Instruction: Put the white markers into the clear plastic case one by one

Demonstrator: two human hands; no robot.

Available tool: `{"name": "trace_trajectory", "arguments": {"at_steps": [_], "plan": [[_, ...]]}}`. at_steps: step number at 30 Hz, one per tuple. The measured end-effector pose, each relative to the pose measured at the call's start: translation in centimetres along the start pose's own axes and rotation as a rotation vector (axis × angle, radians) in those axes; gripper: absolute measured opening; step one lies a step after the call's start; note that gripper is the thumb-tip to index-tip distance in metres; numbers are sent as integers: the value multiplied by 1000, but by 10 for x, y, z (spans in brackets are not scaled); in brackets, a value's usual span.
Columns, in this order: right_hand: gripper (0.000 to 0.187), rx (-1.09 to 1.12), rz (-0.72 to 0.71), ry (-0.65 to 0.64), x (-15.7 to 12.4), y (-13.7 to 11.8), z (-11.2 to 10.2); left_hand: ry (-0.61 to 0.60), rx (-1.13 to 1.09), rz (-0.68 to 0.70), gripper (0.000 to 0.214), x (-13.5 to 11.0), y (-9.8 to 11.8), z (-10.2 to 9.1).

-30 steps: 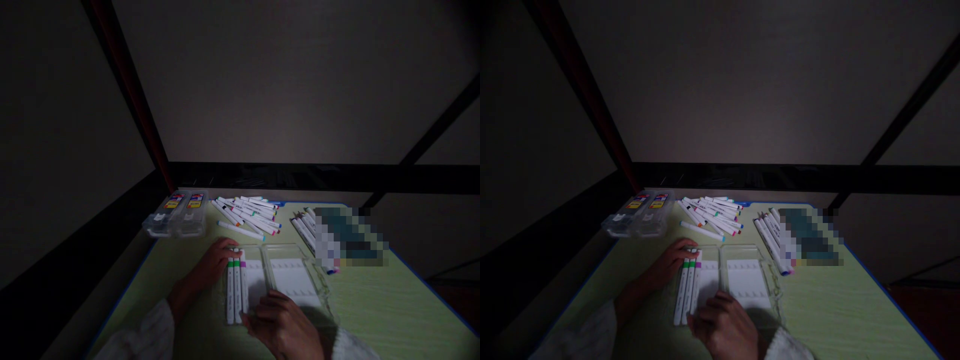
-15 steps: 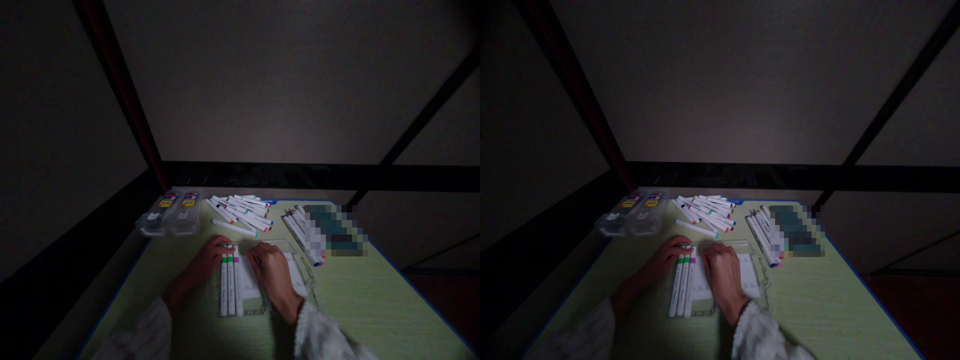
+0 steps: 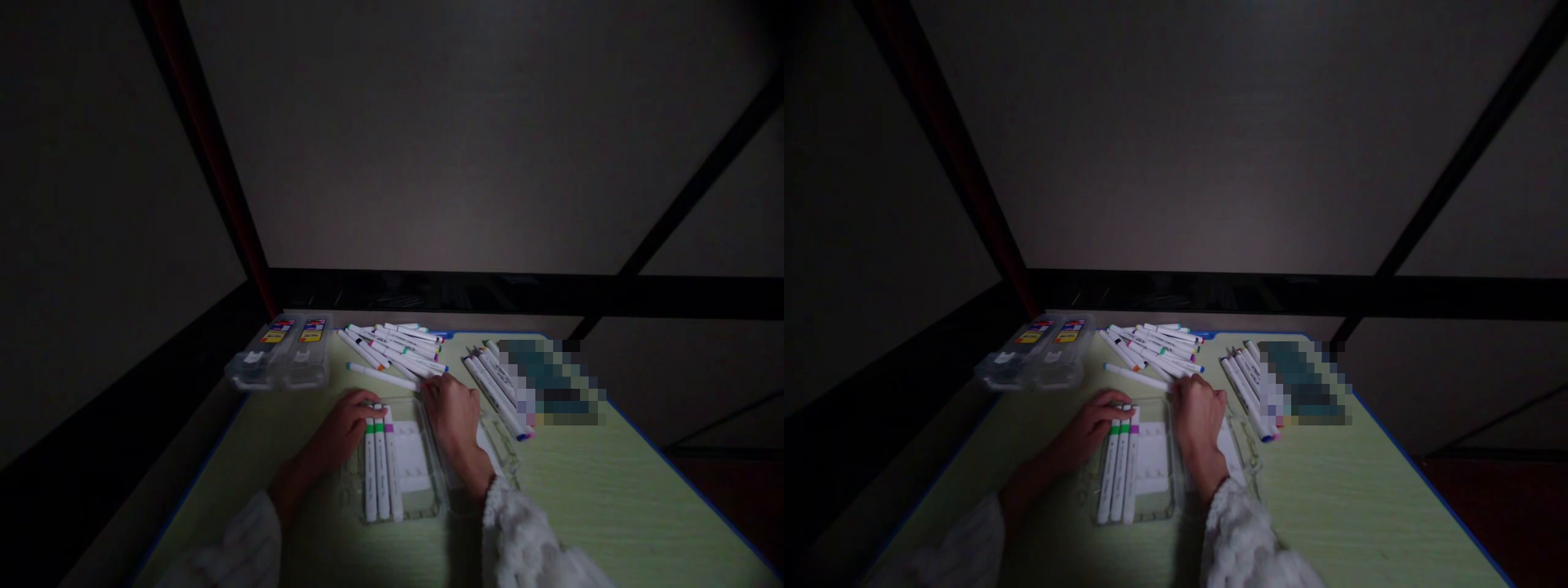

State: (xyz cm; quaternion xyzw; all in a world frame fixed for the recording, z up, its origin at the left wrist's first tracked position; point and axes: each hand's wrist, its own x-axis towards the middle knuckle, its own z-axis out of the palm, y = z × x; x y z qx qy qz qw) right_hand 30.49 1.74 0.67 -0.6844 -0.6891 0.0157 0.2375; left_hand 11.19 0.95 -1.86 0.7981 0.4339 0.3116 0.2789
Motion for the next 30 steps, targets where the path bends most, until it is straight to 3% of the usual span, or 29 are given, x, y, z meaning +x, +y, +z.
{"name": "trace_trajectory", "arguments": {"at_steps": [30], "plan": [[16,20,19,-132,8,5,20,27,30,25,41,2,-2,3]]}}
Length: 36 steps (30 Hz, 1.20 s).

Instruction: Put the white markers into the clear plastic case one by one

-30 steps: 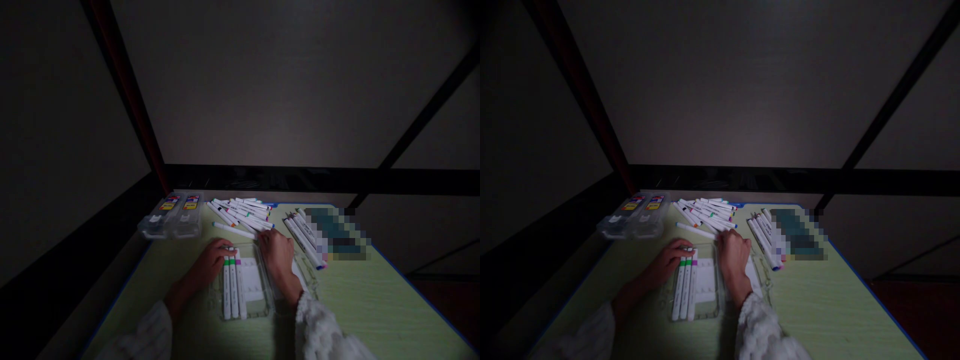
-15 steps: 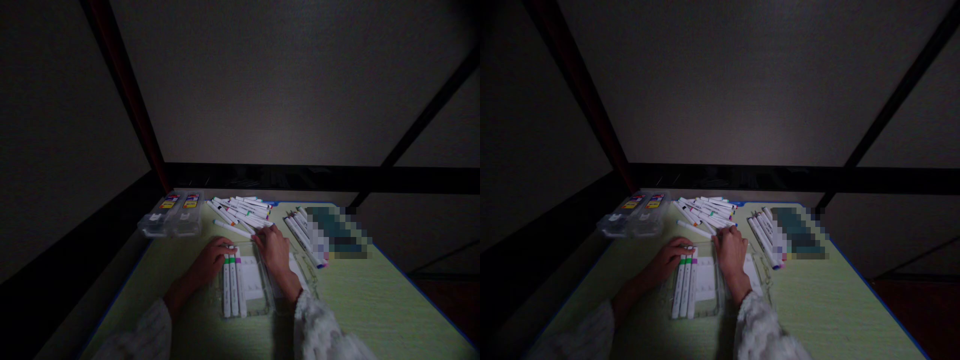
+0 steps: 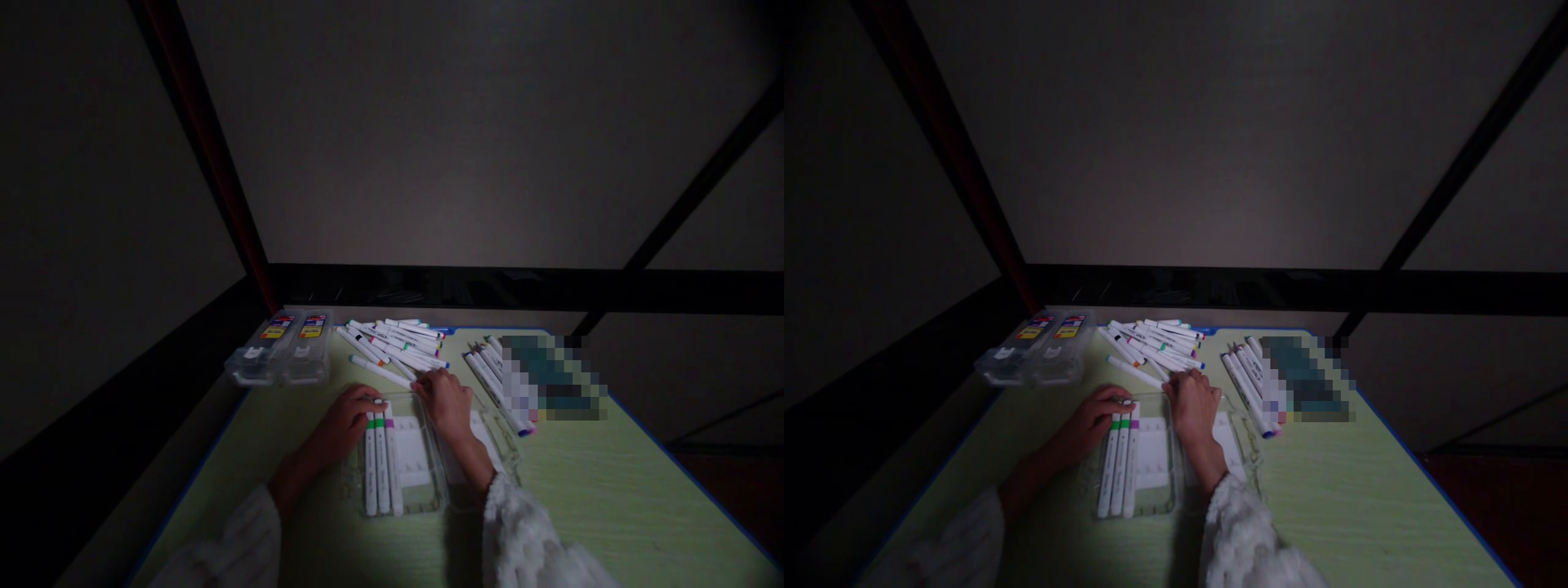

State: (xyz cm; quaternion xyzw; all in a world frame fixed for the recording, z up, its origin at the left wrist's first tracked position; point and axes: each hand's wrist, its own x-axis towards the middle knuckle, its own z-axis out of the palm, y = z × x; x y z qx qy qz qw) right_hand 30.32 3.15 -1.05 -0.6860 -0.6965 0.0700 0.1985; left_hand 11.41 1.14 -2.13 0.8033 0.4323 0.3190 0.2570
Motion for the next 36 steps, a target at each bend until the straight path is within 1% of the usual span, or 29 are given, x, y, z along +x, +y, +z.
{"name": "trace_trajectory", "arguments": {"at_steps": [11,18,25,27,31,36], "plan": [[15,-1,-14,-3,1,1,2,-1,8,7,44,0,2,-1],[17,-4,-22,1,-1,-1,6,-2,12,26,42,0,2,-1],[15,16,-34,13,-2,-1,6,4,45,43,42,-1,1,-1],[15,23,-36,17,-3,-1,6,32,75,37,41,-2,1,-2],[15,34,-42,37,-5,-2,5,140,140,15,36,-3,2,-2],[15,54,-64,62,-7,-4,4,216,143,10,32,-2,0,-3]]}}
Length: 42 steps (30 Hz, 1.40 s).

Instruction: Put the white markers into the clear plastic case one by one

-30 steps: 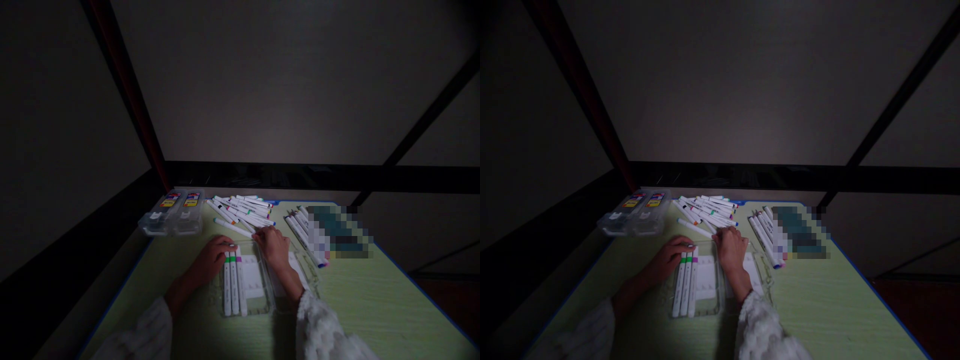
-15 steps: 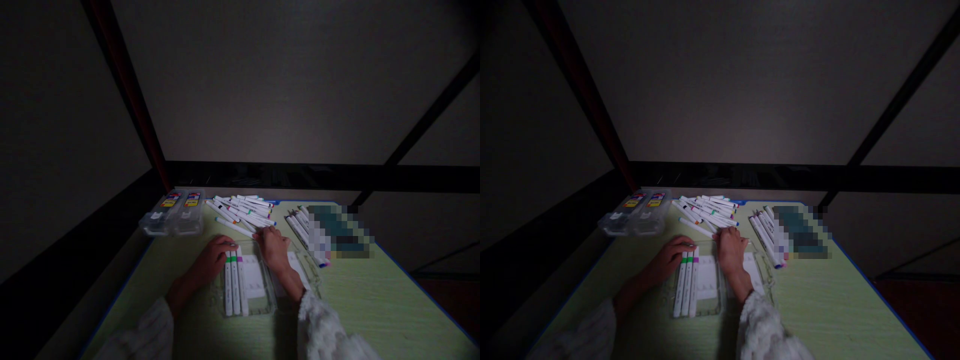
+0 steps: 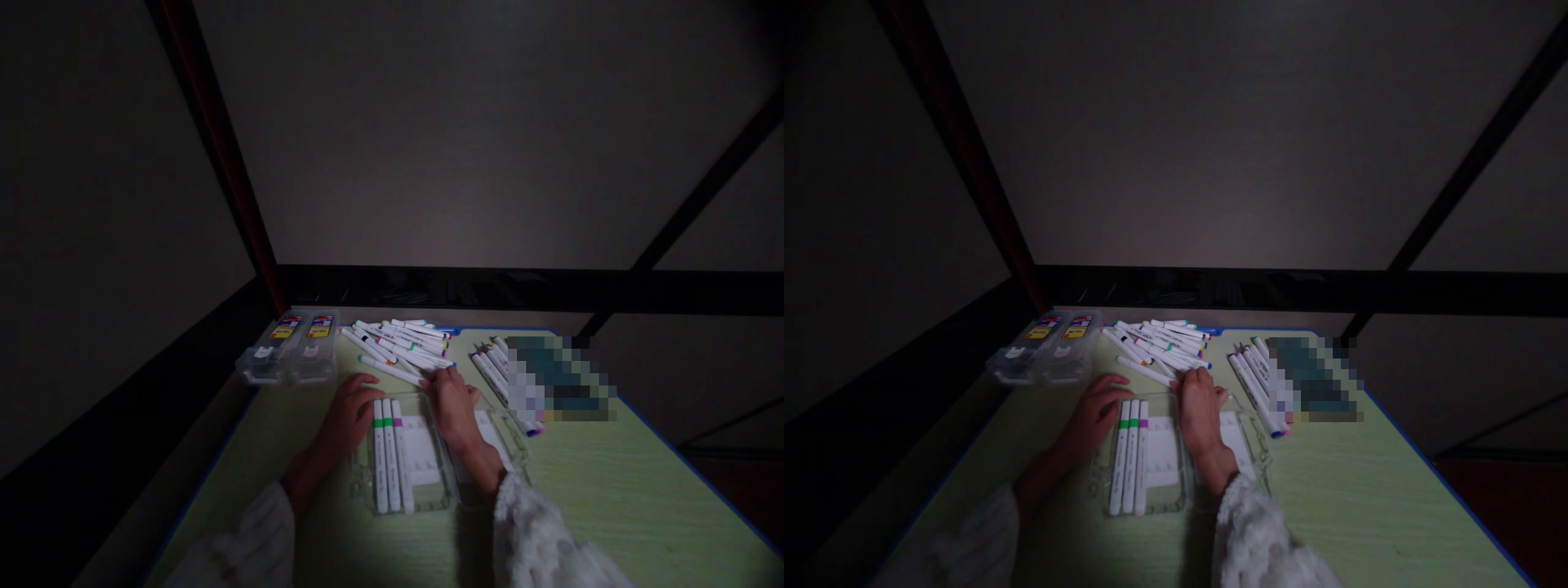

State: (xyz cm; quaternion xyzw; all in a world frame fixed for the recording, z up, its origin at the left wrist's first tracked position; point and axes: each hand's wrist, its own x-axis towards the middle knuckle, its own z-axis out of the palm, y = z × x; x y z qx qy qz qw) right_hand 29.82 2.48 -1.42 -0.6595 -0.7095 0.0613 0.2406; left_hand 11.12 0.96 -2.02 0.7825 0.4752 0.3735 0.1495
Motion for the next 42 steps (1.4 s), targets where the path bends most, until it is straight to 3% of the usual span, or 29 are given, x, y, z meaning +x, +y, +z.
{"name": "trace_trajectory", "arguments": {"at_steps": [15,26,42], "plan": [[9,82,-76,12,-5,-3,-4,37,13,-35,28,2,-5,3],[18,169,-215,73,-7,-1,-8,62,-33,-121,37,0,-11,9],[25,217,-270,128,-35,1,-34,124,-74,-120,43,-2,-14,10]]}}
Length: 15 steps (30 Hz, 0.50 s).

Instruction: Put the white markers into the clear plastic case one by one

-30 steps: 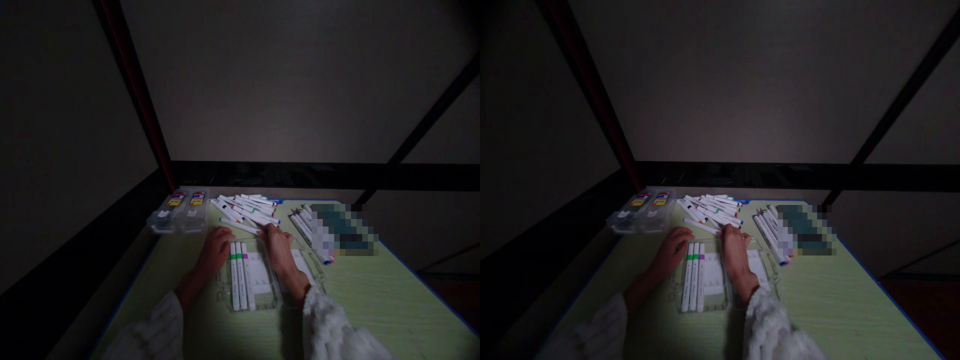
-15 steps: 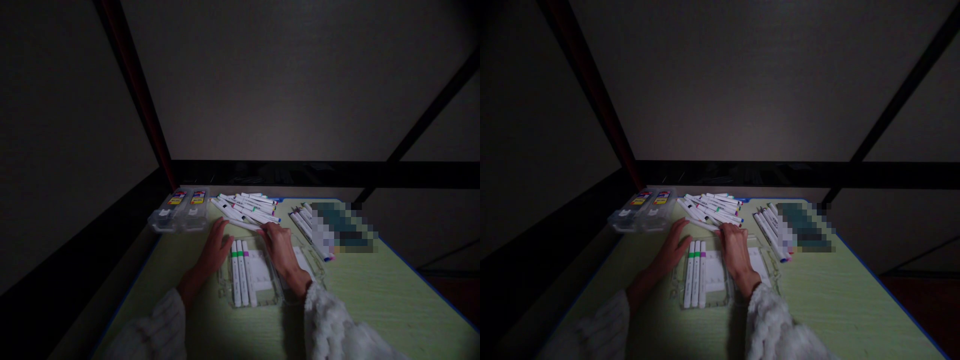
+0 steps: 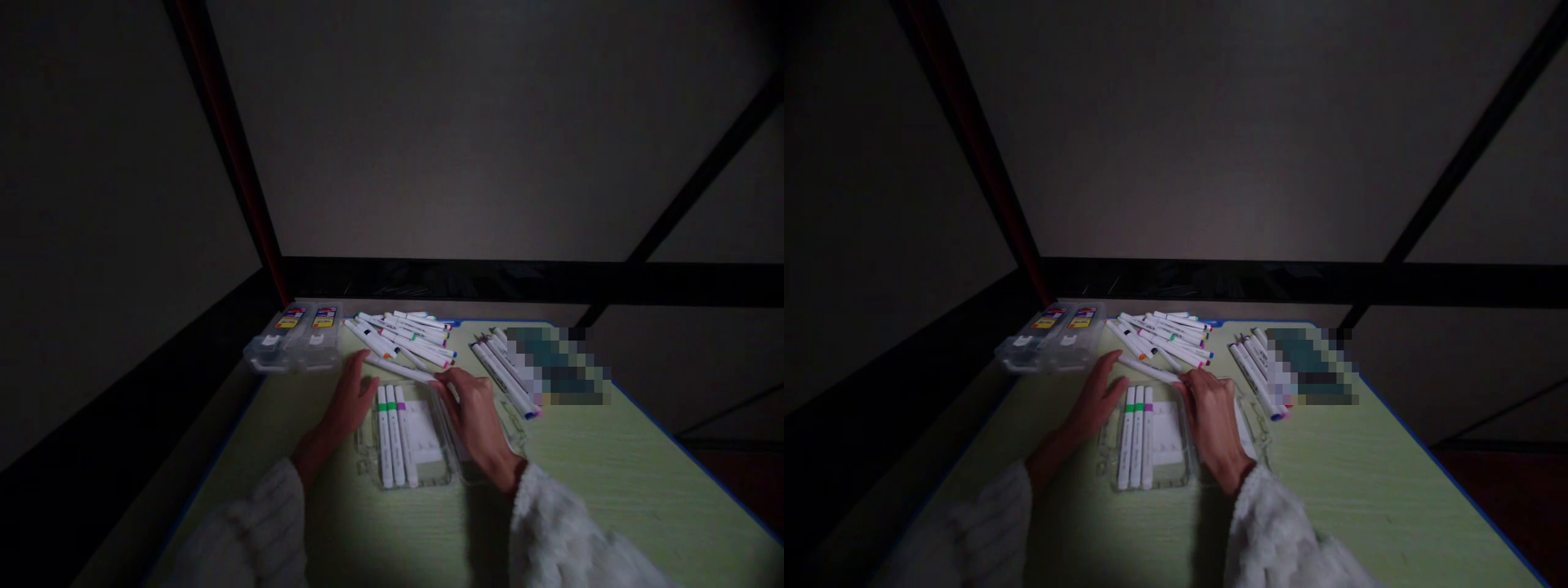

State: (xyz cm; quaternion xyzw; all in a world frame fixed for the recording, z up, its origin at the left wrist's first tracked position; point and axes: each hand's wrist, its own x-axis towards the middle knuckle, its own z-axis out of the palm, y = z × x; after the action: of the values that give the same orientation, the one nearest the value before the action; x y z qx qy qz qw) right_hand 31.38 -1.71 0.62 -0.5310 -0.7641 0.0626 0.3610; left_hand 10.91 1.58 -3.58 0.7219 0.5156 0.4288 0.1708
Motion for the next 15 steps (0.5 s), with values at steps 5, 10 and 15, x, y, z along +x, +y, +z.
{"name": "trace_trajectory", "arguments": {"at_steps": [5,10,15], "plan": [[26,-6,-39,31,-11,-5,-10,47,-52,4,41,-1,5,-2],[25,-25,-159,1,-29,-5,-17,82,-102,-44,36,-1,19,-6],[23,-21,-232,12,-42,-3,-17,111,-112,6,35,-2,29,-6]]}}
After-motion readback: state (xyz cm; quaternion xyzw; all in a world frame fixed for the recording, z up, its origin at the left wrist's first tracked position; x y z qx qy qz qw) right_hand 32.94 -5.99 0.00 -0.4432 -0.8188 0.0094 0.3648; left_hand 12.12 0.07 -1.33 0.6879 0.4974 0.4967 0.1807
